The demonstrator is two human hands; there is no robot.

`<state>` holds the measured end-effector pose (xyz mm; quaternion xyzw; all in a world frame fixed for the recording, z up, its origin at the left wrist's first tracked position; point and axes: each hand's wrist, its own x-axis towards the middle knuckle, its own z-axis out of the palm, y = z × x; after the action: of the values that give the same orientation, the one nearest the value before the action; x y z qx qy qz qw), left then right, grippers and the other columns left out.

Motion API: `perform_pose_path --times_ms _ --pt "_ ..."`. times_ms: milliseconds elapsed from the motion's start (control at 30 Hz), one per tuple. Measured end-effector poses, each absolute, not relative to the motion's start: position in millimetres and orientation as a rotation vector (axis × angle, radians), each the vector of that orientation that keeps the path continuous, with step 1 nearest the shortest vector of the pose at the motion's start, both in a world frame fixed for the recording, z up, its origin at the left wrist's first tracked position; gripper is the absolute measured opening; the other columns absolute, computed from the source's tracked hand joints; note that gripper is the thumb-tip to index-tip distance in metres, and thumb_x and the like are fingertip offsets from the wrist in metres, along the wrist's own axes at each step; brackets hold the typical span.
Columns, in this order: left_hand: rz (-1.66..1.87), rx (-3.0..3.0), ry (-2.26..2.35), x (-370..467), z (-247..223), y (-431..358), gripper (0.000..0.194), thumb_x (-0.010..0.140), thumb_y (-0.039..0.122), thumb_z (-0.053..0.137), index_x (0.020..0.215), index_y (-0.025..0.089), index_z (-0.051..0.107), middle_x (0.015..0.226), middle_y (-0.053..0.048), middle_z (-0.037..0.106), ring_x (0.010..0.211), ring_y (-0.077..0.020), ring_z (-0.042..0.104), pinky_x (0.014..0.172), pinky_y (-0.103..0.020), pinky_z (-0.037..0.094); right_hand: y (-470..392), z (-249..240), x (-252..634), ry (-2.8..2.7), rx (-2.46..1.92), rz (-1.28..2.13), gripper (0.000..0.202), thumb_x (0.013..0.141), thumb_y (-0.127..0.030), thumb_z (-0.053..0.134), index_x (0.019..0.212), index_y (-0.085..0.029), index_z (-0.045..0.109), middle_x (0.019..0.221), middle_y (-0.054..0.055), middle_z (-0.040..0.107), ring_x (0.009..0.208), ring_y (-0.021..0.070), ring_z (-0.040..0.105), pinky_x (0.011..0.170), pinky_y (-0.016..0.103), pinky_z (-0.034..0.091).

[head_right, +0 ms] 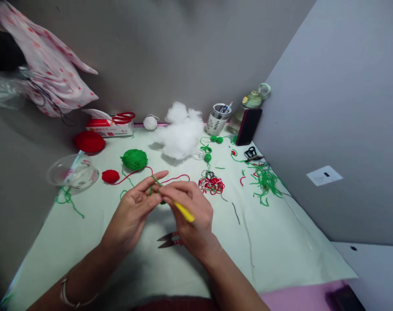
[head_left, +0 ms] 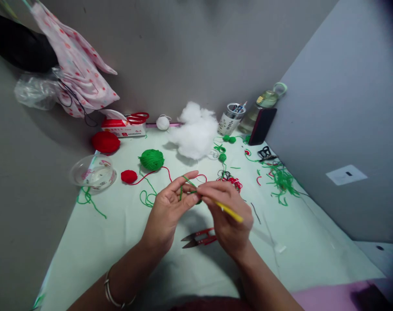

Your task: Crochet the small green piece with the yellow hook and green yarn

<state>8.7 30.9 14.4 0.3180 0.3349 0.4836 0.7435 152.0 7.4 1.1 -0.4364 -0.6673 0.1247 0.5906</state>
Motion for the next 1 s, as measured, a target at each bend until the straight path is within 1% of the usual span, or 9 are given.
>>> perform_pose_path --times_ms 100,200,267,333,467,567,800,900,1000 --pt "0.958 0.514 0.671 7 15 35 0.035 0.079 0.023 0.088 0.113 0.017 0.082 0.079 0.003 0.064 0.052 -0.0028 0.033 0.075 -0.023 0.051 6 -1 154 -1.605 -1.018 0.144 0.037 0.095 -0.007 0.067 0.12 -0.032 0.079 0.107 0.007 0.08 0.09 0.0206 0.073 0.076 0.037 0.06" --pt "0.912 0.437 0.641 2 18 41 0.029 0.079 0.02 0.087 0.107 0.015 0.083 0.062 0.009 0.048 0.049 -0.0026 0.023 0.084 -0.026 0.054 9 3 158 -1.366 -1.003 0.377 0.025 0.1 -0.013 0.063 0.109 -0.028 0.081 0.096 0.006 0.079 0.08 0.0183 0.07 0.069 0.034 0.058" --pt "0.961 0.48 0.67 0 20 43 0.031 0.079 0.019 0.087 0.11 0.017 0.083 0.062 0.009 0.047 0.051 -0.0038 0.026 0.084 -0.025 0.052 11 6 160 -1.201 -0.978 0.6 0.02 0.103 -0.021 0.061 0.102 -0.025 0.081 0.09 0.005 0.077 0.069 0.0159 0.065 0.061 0.032 0.055" --pt "0.996 0.581 0.706 -1 20 43 0.032 0.078 0.02 0.088 0.11 0.02 0.083 0.072 0.005 0.058 0.056 -0.0055 0.035 0.078 -0.024 0.049 12 7 160 -1.16 -0.948 0.744 0.019 0.102 -0.027 0.063 0.098 -0.024 0.081 0.09 0.005 0.077 0.066 0.015 0.063 0.059 0.031 0.054" --pt "0.974 0.76 0.725 2 18 38 0.032 0.083 0.025 0.085 0.115 0.025 0.082 0.087 -0.001 0.068 0.085 -0.0156 0.057 0.088 -0.029 0.046 13 5 159 -1.208 -0.983 0.794 0.014 0.1 -0.03 0.069 0.099 -0.026 0.082 0.086 0.003 0.076 0.07 0.0144 0.064 0.062 0.029 0.054" --pt "0.957 0.817 0.734 1 17 37 0.035 0.086 0.027 0.082 0.121 0.027 0.08 0.093 -0.003 0.068 0.092 -0.0185 0.057 0.092 -0.032 0.043 14 3 161 -1.126 -0.965 0.866 0.017 0.101 -0.033 0.067 0.098 -0.025 0.082 0.085 0.003 0.075 0.067 0.0134 0.064 0.06 0.028 0.053" --pt "0.977 0.856 0.78 -3 17 37 0.036 0.084 0.029 0.083 0.12 0.027 0.081 0.091 -0.002 0.063 0.086 -0.0175 0.052 0.082 -0.03 0.042 13 7 164 -1.076 -0.93 0.932 0.023 0.104 -0.036 0.061 0.095 -0.022 0.076 0.09 0.005 0.078 0.066 0.0142 0.065 0.061 0.029 0.055" --pt "1.008 0.894 0.811 -3 16 36 0.033 0.085 0.027 0.083 0.117 0.029 0.082 0.089 0.0 0.062 0.084 -0.0157 0.053 0.081 -0.028 0.042 8 10 162 -1.199 -0.978 0.78 0.022 0.107 -0.028 0.055 0.1 -0.023 0.075 0.092 0.005 0.078 0.068 0.0142 0.067 0.063 0.03 0.056" --pt "1.083 0.916 0.887 1 15 34 0.034 0.083 0.022 0.085 0.116 0.028 0.081 0.084 0.002 0.062 0.08 -0.0134 0.054 0.08 -0.026 0.044 4 8 158 -1.457 -0.995 0.452 0.025 0.106 -0.016 0.052 0.113 -0.025 0.074 0.095 0.005 0.079 0.075 0.0162 0.07 0.069 0.033 0.059"
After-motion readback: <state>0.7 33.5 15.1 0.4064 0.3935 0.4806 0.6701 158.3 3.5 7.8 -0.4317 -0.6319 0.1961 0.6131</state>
